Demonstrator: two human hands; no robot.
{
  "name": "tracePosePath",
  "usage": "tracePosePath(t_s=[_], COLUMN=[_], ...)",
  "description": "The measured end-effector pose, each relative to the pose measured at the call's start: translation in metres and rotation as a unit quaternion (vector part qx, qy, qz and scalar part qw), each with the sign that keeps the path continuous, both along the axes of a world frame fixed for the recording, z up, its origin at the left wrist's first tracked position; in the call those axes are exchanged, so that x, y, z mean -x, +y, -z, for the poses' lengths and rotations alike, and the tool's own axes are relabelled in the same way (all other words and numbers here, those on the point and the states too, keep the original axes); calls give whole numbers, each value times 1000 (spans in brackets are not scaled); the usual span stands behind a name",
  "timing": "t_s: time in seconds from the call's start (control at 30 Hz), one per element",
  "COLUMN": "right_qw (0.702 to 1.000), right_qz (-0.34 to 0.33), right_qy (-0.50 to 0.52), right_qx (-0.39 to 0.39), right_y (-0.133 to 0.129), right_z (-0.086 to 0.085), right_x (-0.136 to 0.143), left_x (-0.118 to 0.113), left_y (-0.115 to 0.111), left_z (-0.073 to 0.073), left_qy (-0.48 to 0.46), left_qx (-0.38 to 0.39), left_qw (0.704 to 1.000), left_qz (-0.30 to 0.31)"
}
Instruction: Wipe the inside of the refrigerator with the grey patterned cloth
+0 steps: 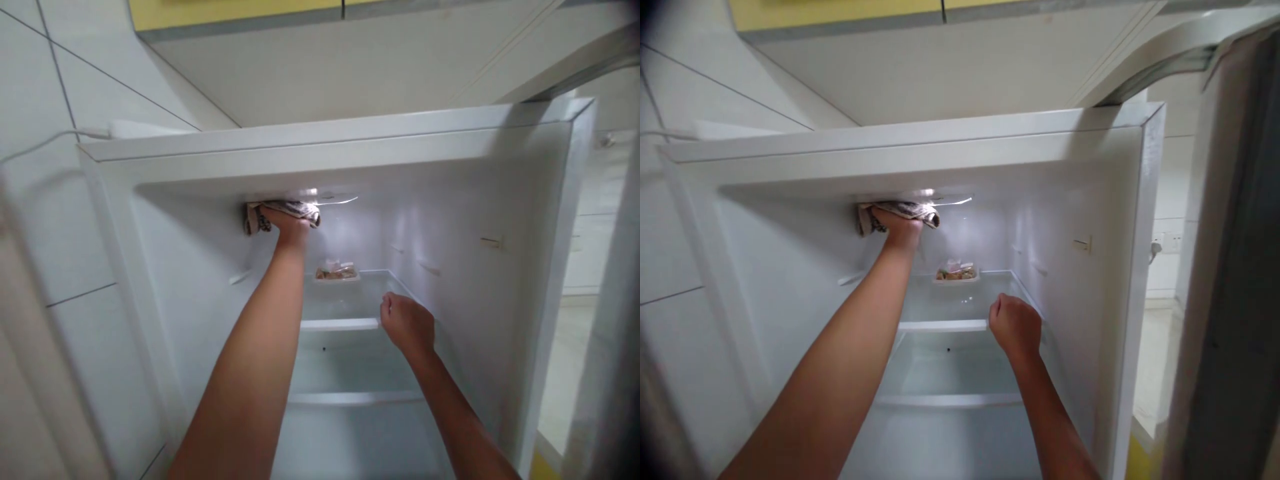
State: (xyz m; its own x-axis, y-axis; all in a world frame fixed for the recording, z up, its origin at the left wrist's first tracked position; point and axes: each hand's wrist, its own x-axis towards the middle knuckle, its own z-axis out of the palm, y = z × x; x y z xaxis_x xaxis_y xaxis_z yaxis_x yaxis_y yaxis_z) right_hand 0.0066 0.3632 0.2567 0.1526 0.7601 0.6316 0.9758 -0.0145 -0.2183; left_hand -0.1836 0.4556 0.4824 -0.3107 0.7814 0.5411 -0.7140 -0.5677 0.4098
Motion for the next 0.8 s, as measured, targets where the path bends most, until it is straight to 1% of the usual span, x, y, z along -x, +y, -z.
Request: tracePosePath(t_s=[0.1, 0.17, 0.27, 0.37, 0.47, 0.53, 0.6, 0.67, 0.8], right_qw=[1000, 1000, 1000, 1000, 999, 998, 998, 998, 998], right_qz=[2, 1, -3, -5, -32, -50, -46, -35, -36], right_qy=[2, 3, -4, -5, 20, 31, 32, 27, 13], right_qx=[-4, -7, -9, -1, 24, 32, 32, 36, 46], right_y=[0, 1, 2, 1, -2, -4, -5, -5, -7], right_z=[1, 2, 3, 1, -2, -4, -5, -6, -6], right_x=[0, 0, 0, 0, -2, -3, -3, -3, -1], left_x=[-20, -42, -89, -143, -189, -207, -212, -208, -197], left_y=[31, 50, 67, 69, 60, 50, 38, 22, -25], left_z=[8, 14, 20, 23, 28, 31, 33, 33, 28], left_qy=[-16, -27, -39, -44, -56, -75, -84, -75, -63], left_qx=[15, 23, 40, 42, 17, -2, -8, -8, -31], left_qw=[1000, 999, 998, 995, 989, 981, 975, 973, 971], left_qz=[9, 19, 42, 82, 137, 177, 207, 219, 227])
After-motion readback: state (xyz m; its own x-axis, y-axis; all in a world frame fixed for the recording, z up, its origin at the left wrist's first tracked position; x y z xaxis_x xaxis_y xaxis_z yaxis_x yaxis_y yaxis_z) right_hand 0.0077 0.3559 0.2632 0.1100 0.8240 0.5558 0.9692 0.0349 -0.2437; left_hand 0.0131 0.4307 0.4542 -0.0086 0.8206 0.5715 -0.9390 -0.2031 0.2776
